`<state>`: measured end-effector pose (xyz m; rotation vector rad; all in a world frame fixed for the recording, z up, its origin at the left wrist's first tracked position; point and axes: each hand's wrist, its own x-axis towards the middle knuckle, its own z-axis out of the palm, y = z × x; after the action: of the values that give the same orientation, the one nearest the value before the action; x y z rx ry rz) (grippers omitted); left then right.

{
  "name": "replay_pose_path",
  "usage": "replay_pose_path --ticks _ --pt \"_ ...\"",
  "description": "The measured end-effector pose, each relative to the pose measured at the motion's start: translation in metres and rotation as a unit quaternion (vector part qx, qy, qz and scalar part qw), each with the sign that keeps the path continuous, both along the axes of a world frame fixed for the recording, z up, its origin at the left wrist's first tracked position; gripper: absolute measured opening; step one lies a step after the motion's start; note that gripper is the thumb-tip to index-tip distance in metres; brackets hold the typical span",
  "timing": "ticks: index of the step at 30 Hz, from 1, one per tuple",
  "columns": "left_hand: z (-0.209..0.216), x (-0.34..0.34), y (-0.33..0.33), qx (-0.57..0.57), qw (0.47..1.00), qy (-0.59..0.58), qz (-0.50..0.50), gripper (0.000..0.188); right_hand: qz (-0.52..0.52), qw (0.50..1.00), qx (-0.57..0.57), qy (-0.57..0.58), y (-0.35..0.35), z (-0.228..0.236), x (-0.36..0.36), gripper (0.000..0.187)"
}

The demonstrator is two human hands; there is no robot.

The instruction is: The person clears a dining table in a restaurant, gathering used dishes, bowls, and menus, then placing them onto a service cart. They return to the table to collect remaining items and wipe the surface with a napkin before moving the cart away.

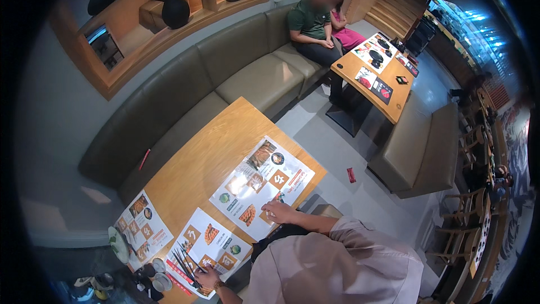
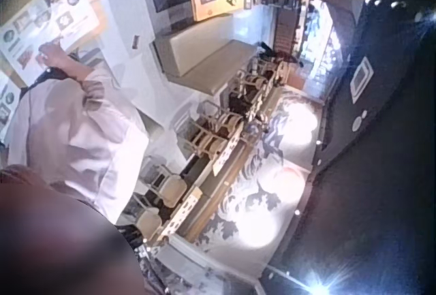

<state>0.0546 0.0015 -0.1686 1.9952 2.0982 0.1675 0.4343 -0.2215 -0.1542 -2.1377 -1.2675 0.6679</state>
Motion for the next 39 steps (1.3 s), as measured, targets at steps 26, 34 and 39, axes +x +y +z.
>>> replay_pose_path --ticks 26,34,39 --pt "0.015 0.015 0.047 -0.014 0.995 -0.090 0.029 0.025 -0.032 0.984 0.010 0.173 -0.002 0.015 0.048 0.029" --pt "0.036 -0.004 0.066 -0.050 0.998 0.019 -0.036 0.075 -0.036 0.983 0.002 0.180 -0.008 0.010 0.031 0.031" --pt "0.005 -0.026 0.083 -0.111 0.993 0.002 -0.038 0.057 -0.018 0.984 0.008 0.175 -0.001 0.019 0.015 0.031"
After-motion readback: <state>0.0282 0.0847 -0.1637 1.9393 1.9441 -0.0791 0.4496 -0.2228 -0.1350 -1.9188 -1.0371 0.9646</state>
